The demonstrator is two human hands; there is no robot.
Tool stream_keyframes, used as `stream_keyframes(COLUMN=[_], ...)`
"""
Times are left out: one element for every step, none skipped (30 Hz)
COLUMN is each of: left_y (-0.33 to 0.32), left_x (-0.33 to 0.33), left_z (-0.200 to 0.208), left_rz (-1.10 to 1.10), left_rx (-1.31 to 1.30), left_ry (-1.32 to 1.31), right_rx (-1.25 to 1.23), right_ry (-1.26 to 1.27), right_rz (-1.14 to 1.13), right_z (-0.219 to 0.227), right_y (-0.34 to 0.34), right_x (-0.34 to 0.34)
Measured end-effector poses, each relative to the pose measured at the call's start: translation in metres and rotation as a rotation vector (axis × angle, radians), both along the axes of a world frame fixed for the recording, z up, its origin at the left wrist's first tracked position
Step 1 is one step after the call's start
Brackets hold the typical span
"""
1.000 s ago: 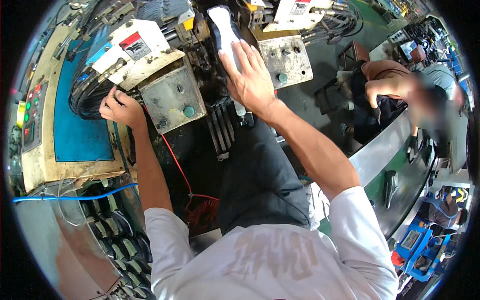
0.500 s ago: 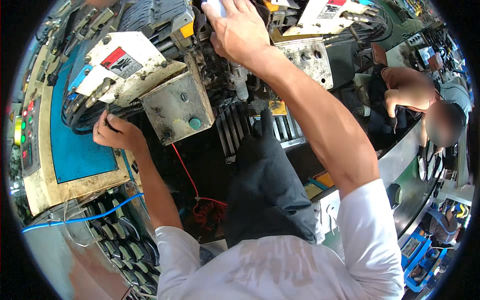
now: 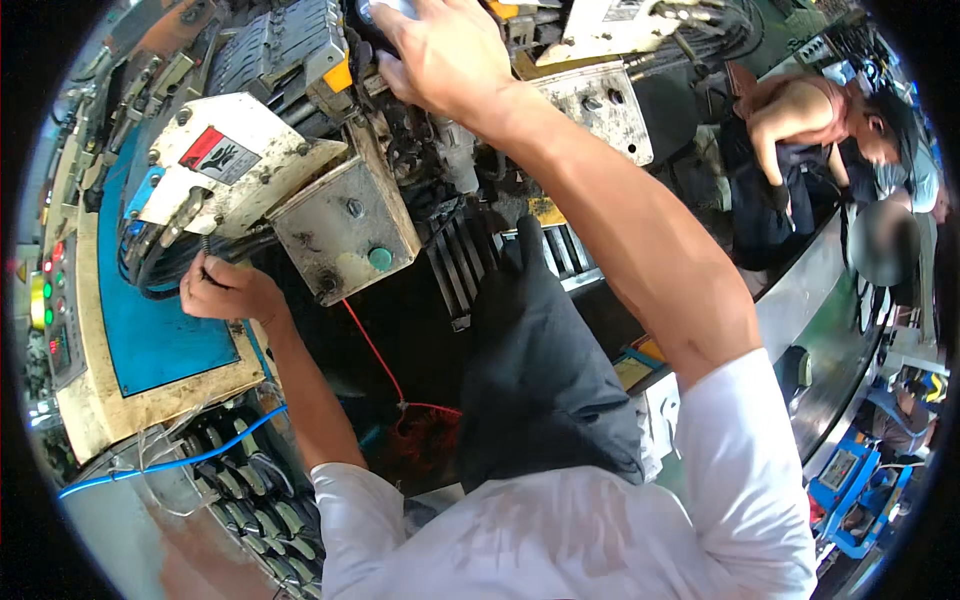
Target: The recorder operates industrial shoe-lasting machinery, placing shoe uppers on lasts and feeding them through the machine.
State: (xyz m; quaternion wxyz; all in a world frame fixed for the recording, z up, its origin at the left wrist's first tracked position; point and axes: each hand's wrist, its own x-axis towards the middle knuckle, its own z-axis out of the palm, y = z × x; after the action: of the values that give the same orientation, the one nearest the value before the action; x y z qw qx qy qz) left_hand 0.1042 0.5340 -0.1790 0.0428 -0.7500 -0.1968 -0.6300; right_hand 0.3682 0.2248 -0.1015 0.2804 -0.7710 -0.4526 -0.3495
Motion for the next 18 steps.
stream_keyframes(left_y=[-0.002, -0.002, -0.001, -0.002, -0.009, -0.013, -0.009, -0.009, -0.012, -0.013, -0.006, -0.003, 0.026, 0.033, 0.070, 0.086, 0.093, 0.090], left_x=[0.003, 0.003, 0.002, 0.002, 0.004, 0.006, 0.003, 0.007, 0.011, 0.013, 0.010, 0.011, -0.003, -0.003, -0.020, -0.008, -0.014, -0.016], left_z=[-0.003, -0.006, -0.007, -0.009, -0.008, -0.008, -0.008, -0.010, -0.009, -0.008, -0.012, -0.015, -0.019, -0.024, -0.019, -0.023, -0.022, -0.017], left_rz=[0.025, 0.016, 0.081, 0.148, 0.139, 0.120, 0.142, 0.149, 0.110, 0.072, 0.147, 0.138, 0.381, 0.387, 0.648, 0.417, 0.436, 0.374], left_rx=[0.055, 0.066, 0.075, 0.079, 0.025, 0.022, 0.047, 0.063, 0.087, 0.100, 0.111, 0.125, 0.191, 0.309, 0.278, 0.323, 0.316, 0.312], left_ry=[-0.052, -0.057, -0.051, -0.046, -0.048, -0.055, -0.052, -0.047, -0.077, -0.089, -0.023, 0.017, 0.231, 0.263, 0.438, 0.225, 0.185, 0.189], right_rx=[0.024, 0.048, 0.061, 0.061, 0.117, 0.162, 0.084, 0.016, -0.053, -0.091, -0.066, -0.036, -0.014, -0.046, -0.035, -0.012, -0.022, -0.050], right_ry=[0.007, 0.007, -0.049, 0.002, 0.079, 0.200, 0.374, 0.438, 0.505, 0.604, 0.668, 0.754, 0.794, 0.777, 0.981, 0.824, 0.870, 0.905], right_rz=[0.015, 0.027, -0.017, -0.007, 0.034, 0.120, 0.103, 0.055, -0.006, -0.106, -0.227, -0.336, -0.478, -0.670, -0.806, -0.997, -1.084, -1.323], right_z=[0.004, 0.008, -0.002, -0.016, -0.034, -0.052, -0.071, -0.100, -0.132, -0.169, -0.194, -0.225, -0.235, -0.244, -0.245, -0.283, -0.259, -0.253], right_y=[-0.004, -0.010, -0.022, -0.037, -0.058, -0.085, -0.113, -0.149, -0.193, -0.239, -0.285, -0.336, -0.379, -0.427, -0.470, -0.532, -0.558, -0.587], right_x=[-0.010, -0.015, -0.031, -0.054, -0.081, -0.109, -0.143, -0.172, -0.204, -0.240, -0.277, -0.313, -0.351, -0.394, -0.431, -0.485, -0.512, -0.541])
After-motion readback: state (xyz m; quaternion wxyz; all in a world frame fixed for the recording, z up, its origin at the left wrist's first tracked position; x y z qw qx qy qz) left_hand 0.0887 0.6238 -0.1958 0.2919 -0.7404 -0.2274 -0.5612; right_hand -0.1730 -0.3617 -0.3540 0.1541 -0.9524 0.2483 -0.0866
